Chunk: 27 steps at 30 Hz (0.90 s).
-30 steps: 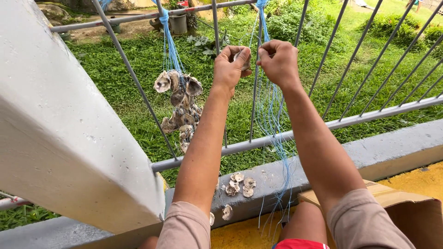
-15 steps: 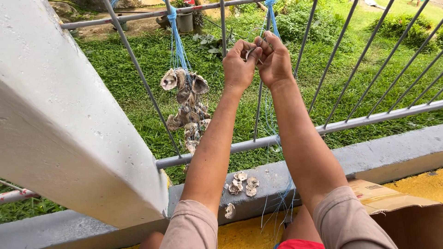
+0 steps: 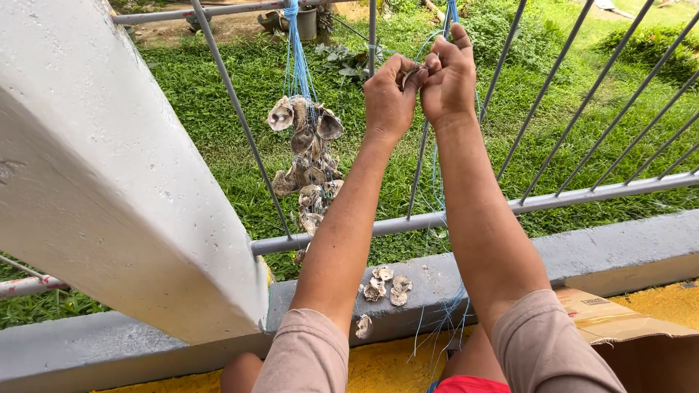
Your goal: Threading empty oyster shells onto blue strings to create oyster spat collectors.
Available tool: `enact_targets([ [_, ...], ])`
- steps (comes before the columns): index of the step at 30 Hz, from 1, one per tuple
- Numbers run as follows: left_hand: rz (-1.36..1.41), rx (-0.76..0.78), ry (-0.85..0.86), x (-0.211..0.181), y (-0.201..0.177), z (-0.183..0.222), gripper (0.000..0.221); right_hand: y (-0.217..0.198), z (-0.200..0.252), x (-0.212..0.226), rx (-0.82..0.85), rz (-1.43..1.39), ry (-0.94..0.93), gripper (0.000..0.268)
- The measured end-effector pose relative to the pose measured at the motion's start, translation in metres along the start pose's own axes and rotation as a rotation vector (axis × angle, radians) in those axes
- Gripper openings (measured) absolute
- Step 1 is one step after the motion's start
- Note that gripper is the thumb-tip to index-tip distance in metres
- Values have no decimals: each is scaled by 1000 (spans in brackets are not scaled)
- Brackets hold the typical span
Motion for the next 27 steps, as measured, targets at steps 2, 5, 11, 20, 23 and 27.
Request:
enact_targets([
  [2, 12, -51, 110, -7, -3, 1, 14, 2, -1, 2, 90, 33, -19, 60],
  [5, -64, -52, 231, -15, -5, 9, 11, 5, 5, 11, 218, 328, -111, 60],
  [11, -169, 50, 397, -7, 9, 14, 11, 22, 37, 38, 278, 541, -1, 45],
  [20, 169, 290, -3, 36, 1, -20, 17, -66, 115, 90, 192, 1514, 257, 21],
  [23, 432, 399, -174, 39, 8, -17, 14, -103, 171, 77, 209, 1418, 205, 13],
  [27, 511, 402, -320, 61, 28, -12, 12, -148, 251, 38, 255, 1399, 117, 13],
])
Point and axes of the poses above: each hand's wrist, its own z-axis away from the middle knuckle, its own y-axis out of the palm, x = y × z, the point moved 8 cm from there along -z, towards the middle knuckle, and after that the axes turned 5 degrees about -y, right-handed, at the moved point
